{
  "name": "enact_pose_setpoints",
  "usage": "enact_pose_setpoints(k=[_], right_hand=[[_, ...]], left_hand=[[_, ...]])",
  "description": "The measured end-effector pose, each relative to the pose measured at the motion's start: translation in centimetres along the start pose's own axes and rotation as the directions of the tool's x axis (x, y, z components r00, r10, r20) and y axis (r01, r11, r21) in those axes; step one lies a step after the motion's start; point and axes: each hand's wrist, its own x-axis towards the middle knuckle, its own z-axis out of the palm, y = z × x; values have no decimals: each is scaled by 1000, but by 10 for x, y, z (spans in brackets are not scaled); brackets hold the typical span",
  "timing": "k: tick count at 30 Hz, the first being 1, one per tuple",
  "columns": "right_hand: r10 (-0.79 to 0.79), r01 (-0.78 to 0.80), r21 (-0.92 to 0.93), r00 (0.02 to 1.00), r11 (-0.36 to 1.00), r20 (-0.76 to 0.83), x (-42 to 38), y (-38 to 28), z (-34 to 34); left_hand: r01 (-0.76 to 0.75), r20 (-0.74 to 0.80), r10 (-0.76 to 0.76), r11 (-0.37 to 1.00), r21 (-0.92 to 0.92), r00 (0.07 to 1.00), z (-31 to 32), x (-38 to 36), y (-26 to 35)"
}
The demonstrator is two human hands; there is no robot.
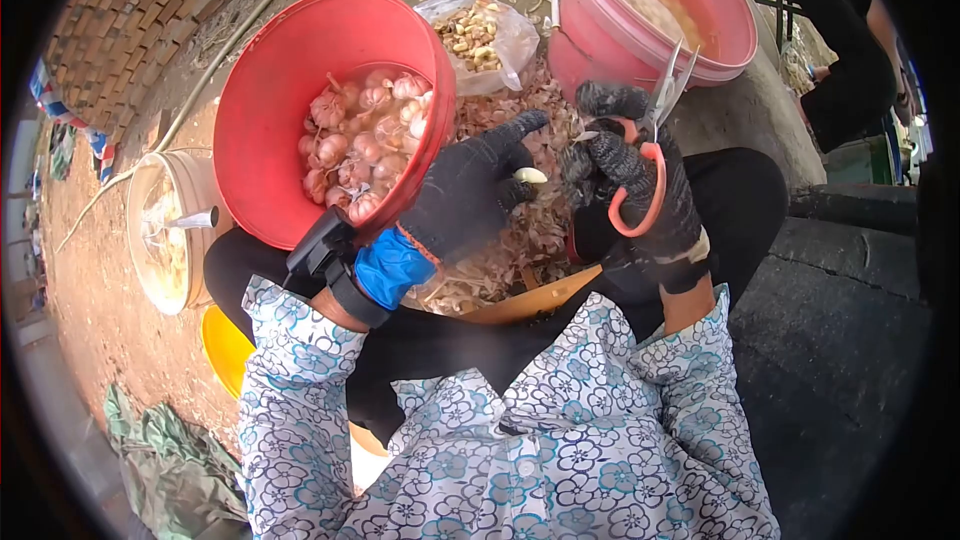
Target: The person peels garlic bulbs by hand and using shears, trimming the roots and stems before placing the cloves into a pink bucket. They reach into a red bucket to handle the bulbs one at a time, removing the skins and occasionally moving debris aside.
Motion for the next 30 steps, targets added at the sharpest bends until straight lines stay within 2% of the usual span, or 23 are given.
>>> enact_pose_setpoints(k=[1,2,3,4,6,7,8,9,10,12,13,14,15,17,19,20,21,22,23,24,26,27,30], right_hand=[[-119,95,-246,989,965,-85,4,6,-11],[-253,158,-483,958,861,-137,8,19,-29],[-254,159,-484,958,861,-136,10,33,-44],[-337,211,-489,923,846,-184,13,49,-58],[-417,263,-497,879,827,-230,12,52,-53],[-453,277,-776,891,567,-13,5,51,-47],[-401,305,-927,894,217,200,3,47,-36],[-487,425,-904,799,41,354,10,48,-25],[-485,426,-904,799,39,356,11,51,-19],[-371,227,-937,921,264,119,11,56,-7],[-295,185,-958,948,219,116,10,51,-1],[-290,189,-958,949,216,122,11,52,-2],[-317,200,-936,943,291,103,14,55,-5],[-336,214,-908,938,361,87,21,62,-19],[-366,162,-869,930,468,-24,28,65,-42],[-422,198,-875,907,441,-7,27,48,-39],[-487,216,-919,873,330,30,31,36,-51],[-570,244,-937,819,252,60,35,14,-53],[-438,301,-592,894,747,-98,41,-15,-54],[-434,299,-594,896,747,-96,39,-22,-45],[-392,238,-615,911,752,-127,31,-33,-24],[-371,211,-624,918,753,-138,29,-36,-13],[-300,121,-642,937,757,-177,17,-35,4]], left_hand=[[-1,-1,1,1000,0,1000,-1,1,0],[82,39,-78,991,-104,996,-3,3,3],[167,87,-152,965,-203,985,-5,4,4],[166,87,-152,965,-204,985,-5,6,4],[311,77,-308,857,-410,948,-5,7,4],[308,75,-305,858,-411,950,-7,8,6],[290,78,-283,869,-400,956,-11,8,11],[273,81,-262,879,-391,962,-14,7,13],[271,79,-262,879,-392,962,-16,6,12],[174,90,-155,949,-264,984,-19,2,7],[172,84,-155,948,-268,984,-20,1,2],[-17,70,24,994,-111,997,-22,2,-3],[-206,85,201,977,51,976,-24,2,-7],[-247,66,245,969,23,967,-23,1,-9],[-292,49,292,956,-2,955,-22,1,-6],[-50,53,68,956,-288,996,-22,2,-4],[191,122,-148,818,-543,981,-22,2,-2],[396,247,-324,560,-728,913,-23,2,-1],[420,322,-275,483,-769,906,-28,0,-2],[418,320,-275,479,-772,907,-27,1,-2],[401,287,-332,355,-844,899,-23,4,-1],[434,340,-324,284,-855,883,-25,7,-6],[359,253,-296,396,-845,921,-22,8,-12]])
